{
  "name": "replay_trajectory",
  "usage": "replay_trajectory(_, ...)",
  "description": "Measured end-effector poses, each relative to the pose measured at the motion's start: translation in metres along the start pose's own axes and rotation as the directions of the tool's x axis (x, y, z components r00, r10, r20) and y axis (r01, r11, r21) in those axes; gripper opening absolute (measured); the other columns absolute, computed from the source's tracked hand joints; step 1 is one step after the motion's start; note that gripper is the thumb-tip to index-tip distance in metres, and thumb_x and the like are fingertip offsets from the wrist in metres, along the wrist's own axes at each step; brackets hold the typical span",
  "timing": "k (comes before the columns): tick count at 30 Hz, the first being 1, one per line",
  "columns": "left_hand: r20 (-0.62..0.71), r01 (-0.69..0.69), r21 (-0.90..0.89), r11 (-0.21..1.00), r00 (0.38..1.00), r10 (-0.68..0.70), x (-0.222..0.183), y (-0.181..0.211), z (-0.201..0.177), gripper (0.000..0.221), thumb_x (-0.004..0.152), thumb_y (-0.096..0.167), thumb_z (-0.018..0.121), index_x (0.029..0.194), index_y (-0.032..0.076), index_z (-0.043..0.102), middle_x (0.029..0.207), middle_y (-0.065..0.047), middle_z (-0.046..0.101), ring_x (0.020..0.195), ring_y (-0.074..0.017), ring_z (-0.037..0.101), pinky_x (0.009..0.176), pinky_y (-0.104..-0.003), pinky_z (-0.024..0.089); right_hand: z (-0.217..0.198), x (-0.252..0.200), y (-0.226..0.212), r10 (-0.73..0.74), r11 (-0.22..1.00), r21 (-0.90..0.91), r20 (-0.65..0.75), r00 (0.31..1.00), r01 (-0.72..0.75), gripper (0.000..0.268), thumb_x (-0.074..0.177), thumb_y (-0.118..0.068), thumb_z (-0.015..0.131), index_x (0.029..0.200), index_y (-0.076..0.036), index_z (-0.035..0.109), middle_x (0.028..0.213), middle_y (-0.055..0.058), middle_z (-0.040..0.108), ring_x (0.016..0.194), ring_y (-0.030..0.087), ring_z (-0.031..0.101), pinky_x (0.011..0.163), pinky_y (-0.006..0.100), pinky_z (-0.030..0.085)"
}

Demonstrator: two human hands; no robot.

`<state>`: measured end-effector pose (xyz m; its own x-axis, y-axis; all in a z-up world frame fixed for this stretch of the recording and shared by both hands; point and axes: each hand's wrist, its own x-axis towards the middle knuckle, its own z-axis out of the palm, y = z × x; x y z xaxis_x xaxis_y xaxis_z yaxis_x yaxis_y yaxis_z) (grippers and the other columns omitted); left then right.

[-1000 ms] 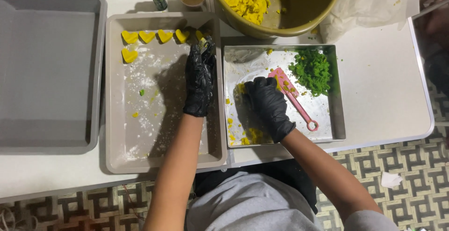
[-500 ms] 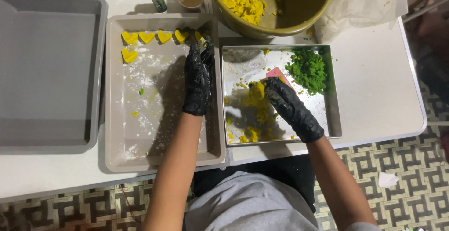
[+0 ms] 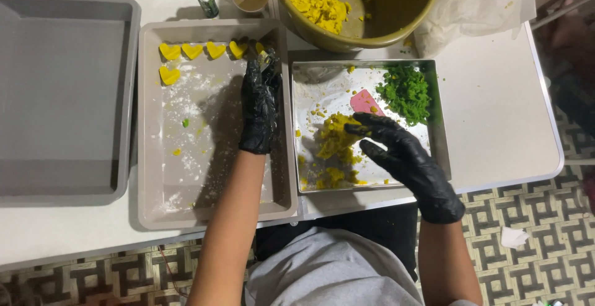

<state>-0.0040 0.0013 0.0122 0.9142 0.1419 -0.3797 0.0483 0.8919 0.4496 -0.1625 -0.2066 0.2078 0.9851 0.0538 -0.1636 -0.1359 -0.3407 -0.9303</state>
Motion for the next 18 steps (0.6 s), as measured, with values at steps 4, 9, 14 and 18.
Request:
replay_trajectory(4, 0.053, 0.001, 0.026, 1.0, 0.999, -0.002, 0.0, 0.003, -0.002, 0.038, 0.1, 0.024, 0.067, 0.133, 0.007, 0.062, 0.132, -0.021, 0.067, 0.124, -0.0354, 0.065, 0.1, -0.046, 0.055, -0.016, 0.004, 0.019, 0.17, 0.985, 0.022, -0.103, 0.98, -0.169, 0.044, 0.084, -0.017, 0.078, 0.126, -0.013, 0.067, 0.139, 0.014, 0.058, 0.121, 0.036, 0.063, 0.098, 0.044, 0.055)
replay_trajectory(9, 0.028, 0.042, -0.032, 0.999, 0.999, -0.041, -0.001, 0.0, -0.001, 0.036, 0.101, 0.024, 0.065, 0.131, 0.004, 0.063, 0.131, -0.021, 0.067, 0.123, -0.0343, 0.065, 0.1, -0.044, 0.054, 0.007, 0.03, 0.099, 0.143, 0.982, -0.104, -0.143, 0.979, -0.159, 0.06, 0.085, -0.028, 0.08, 0.14, -0.024, 0.058, 0.144, 0.009, 0.055, 0.13, 0.04, 0.052, 0.109, 0.048, 0.046)
replay_trajectory(14, 0.044, 0.028, 0.056, 0.998, 0.999, -0.031, -0.004, 0.002, 0.005, 0.035, 0.1, 0.026, 0.066, 0.13, 0.007, 0.065, 0.13, -0.018, 0.068, 0.122, -0.031, 0.066, 0.101, -0.041, 0.054, 0.046, 0.045, 0.085, -0.098, 0.779, -0.616, 0.056, 0.994, 0.112, 0.064, 0.08, -0.056, 0.077, 0.138, -0.033, 0.06, 0.133, 0.003, 0.056, 0.128, 0.037, 0.05, 0.105, 0.048, 0.05)
replay_trajectory(18, 0.035, 0.049, -0.028, 0.998, 0.998, -0.048, 0.003, -0.003, -0.004, 0.036, 0.1, 0.025, 0.066, 0.133, 0.01, 0.063, 0.135, -0.018, 0.066, 0.125, -0.0345, 0.064, 0.105, -0.048, 0.054, 0.056, 0.069, 0.136, -0.357, 0.686, -0.645, 0.104, 0.928, 0.336, 0.041, 0.084, -0.049, 0.076, 0.116, -0.026, 0.063, 0.114, 0.005, 0.059, 0.11, 0.034, 0.056, 0.089, 0.044, 0.053)
